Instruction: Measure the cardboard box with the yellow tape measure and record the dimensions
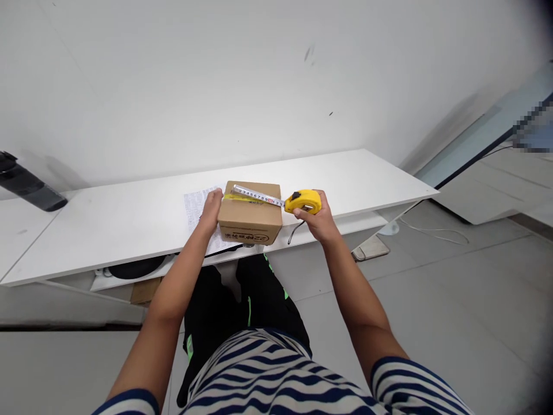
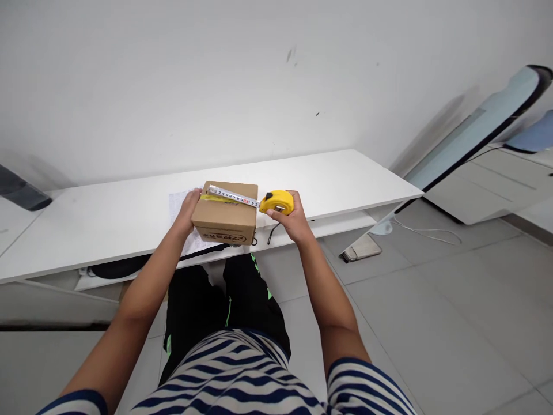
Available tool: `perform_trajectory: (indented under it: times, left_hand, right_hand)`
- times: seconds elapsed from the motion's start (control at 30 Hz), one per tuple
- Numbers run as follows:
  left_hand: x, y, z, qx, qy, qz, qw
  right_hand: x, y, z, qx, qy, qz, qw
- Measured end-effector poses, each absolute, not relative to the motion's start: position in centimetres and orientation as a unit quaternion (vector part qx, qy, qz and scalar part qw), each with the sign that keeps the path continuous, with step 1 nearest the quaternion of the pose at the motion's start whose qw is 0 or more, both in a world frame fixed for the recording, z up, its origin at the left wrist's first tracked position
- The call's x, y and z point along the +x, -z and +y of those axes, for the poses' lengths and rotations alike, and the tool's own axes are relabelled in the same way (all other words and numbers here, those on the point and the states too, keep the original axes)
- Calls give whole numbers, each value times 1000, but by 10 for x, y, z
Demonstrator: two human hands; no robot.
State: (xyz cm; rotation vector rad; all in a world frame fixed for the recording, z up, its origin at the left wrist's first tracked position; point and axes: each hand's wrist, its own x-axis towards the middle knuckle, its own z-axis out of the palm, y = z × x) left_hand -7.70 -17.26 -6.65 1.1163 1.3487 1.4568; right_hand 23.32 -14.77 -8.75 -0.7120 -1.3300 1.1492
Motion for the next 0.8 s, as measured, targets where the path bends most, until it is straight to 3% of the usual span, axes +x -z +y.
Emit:
perform_trajectory:
  times: [0.27, 0.6, 0.8]
  left_hand:
    - [-74, 49, -190, 403, -555, 475, 551]
    - [-70, 42, -186, 427, -529, 462, 569]
    - [-71, 37, -190, 418, -524, 496, 552]
  right_hand:
    - [224, 56, -138, -302, -469, -640, 529]
    - [213, 37, -145, -327, -450, -672, 489]
    - [225, 48, -146, -335, -452, -645, 518]
